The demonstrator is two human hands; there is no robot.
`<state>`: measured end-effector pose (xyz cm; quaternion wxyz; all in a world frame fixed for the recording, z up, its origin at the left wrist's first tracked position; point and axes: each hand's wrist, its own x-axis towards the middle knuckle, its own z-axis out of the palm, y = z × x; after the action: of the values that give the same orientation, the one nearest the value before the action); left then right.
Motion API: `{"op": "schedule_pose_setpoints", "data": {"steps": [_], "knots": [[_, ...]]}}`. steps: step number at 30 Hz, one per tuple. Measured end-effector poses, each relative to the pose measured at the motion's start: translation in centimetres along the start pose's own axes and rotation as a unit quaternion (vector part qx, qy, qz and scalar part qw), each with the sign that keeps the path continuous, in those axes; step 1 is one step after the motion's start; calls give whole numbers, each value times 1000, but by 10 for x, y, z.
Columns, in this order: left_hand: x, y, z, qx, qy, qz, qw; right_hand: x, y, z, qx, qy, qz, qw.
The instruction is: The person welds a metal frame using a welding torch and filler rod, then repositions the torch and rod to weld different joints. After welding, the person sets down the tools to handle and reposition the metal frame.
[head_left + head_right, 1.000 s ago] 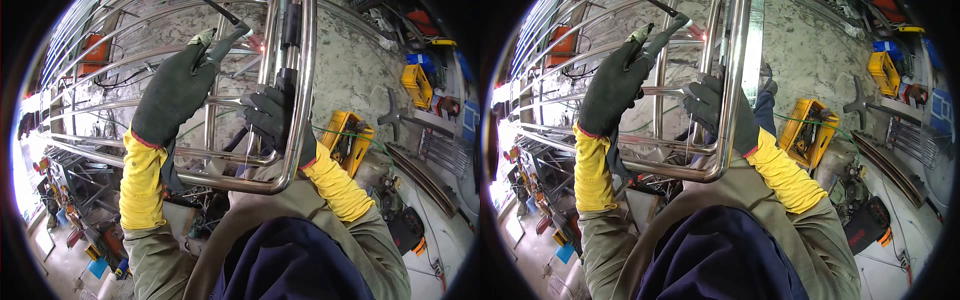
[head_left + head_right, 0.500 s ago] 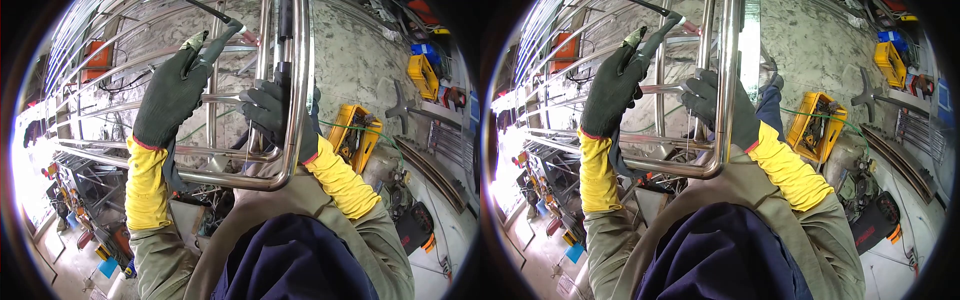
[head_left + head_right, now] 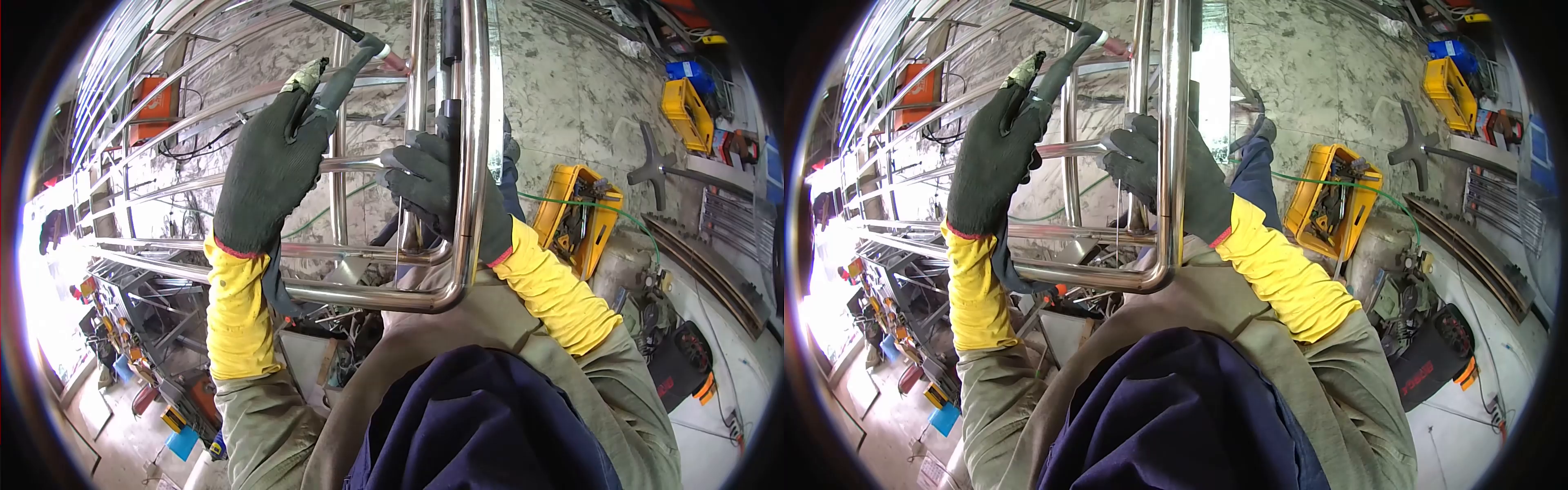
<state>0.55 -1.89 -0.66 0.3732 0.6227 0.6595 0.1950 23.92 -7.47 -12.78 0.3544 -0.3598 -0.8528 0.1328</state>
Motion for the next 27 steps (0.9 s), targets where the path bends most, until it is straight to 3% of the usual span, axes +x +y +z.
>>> {"op": "schedule_pose_setpoints", "data": {"steps": [19,22,23,26,27], "knots": [[-5,6,3,-12,-8,-76,997,-3,14,22,-20,37,-5,999],[-3,-13,9,32,25,24,999,8,9,6,-37,19,-10,999],[-2,-16,9,52,28,45,997,13,-8,3,259,-16,254,932],[-4,-10,12,68,32,54,996,8,-2,6,231,-59,233,943],[-5,-11,12,81,35,69,994,7,0,7,142,-38,155,977]]}}
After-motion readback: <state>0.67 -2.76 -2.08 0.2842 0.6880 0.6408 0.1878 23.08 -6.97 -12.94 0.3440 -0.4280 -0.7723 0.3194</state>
